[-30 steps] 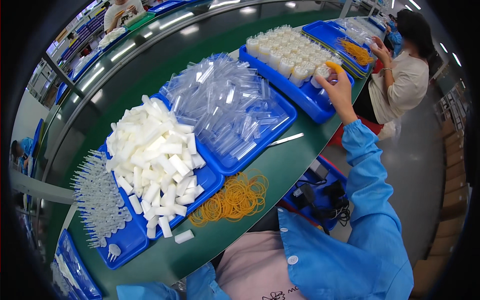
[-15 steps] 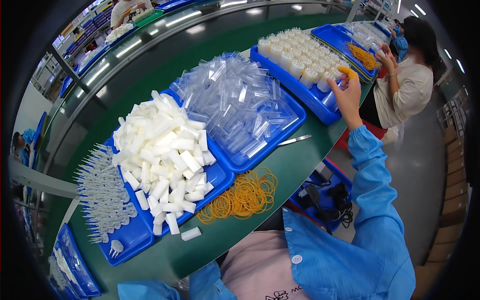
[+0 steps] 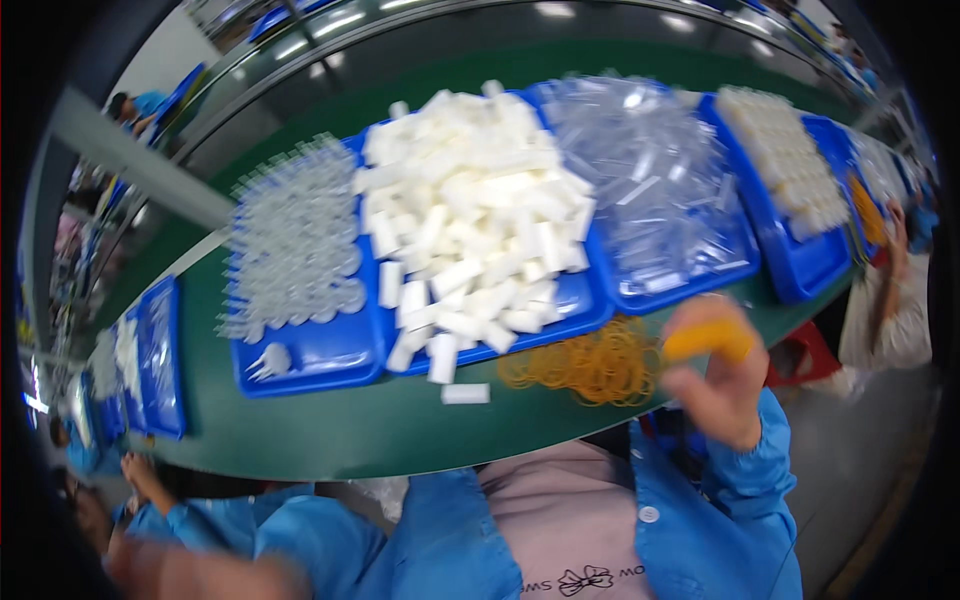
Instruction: The person assembles small white plastic components by inserting cylindrical pieces into a multi-pronged base. They then secure the assembled unit with a yellow rubber band and place it into a clear plastic sleeve. The process is repeated continuously at a factory assembly station.
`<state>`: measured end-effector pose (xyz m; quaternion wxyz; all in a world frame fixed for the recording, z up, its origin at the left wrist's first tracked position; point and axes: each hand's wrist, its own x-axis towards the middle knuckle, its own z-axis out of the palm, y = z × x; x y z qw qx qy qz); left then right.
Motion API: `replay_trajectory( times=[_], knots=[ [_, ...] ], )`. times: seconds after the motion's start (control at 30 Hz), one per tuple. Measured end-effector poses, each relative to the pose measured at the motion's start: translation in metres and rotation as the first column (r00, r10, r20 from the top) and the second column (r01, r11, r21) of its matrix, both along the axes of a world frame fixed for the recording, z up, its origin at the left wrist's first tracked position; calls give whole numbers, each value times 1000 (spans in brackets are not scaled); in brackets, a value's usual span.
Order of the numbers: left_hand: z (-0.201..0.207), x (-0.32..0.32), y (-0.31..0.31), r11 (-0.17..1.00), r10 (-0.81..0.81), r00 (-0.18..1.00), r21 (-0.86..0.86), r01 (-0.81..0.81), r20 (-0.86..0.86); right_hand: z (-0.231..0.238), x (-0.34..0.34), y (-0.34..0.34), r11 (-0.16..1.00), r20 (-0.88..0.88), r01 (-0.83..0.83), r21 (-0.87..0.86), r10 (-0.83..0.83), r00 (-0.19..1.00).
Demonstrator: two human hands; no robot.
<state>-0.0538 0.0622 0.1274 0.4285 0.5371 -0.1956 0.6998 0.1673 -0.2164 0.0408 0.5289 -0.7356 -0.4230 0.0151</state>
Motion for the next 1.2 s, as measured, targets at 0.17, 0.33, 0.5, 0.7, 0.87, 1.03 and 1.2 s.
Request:
replay_trajectory(
  times=[0.17,0.33,0.5,0.7,0.87,1.03,1.2],
  knots=[
    [-99,9,48,878,281,462,31,-478,-841,-5,-24,64,889,176,-342,-304,405,897],
    [-130,12,84,780,475,159,331,-532,-865,-24,-38,105,725,407,-343,-597,642,649],
    [-137,22,109,560,630,-188,609,-562,-753,-49,-47,126,734,628,-163,-659,657,418],
    [-135,15,112,562,646,-227,655,-504,-729,-40,-49,120,718,581,-231,-657,677,451],
    [-102,0,60,799,454,134,336,-498,-881,8,-41,82,704,195,-455,-545,634,748],
    [-107,1,-5,734,-556,570,-679,-4,-605,11,-26,38,907,-446,-413,-83,337,829],
    [-123,32,-39,482,-871,283,-812,329,-402,1,-5,41,979,-674,-72,190,183,716]
  ],
)
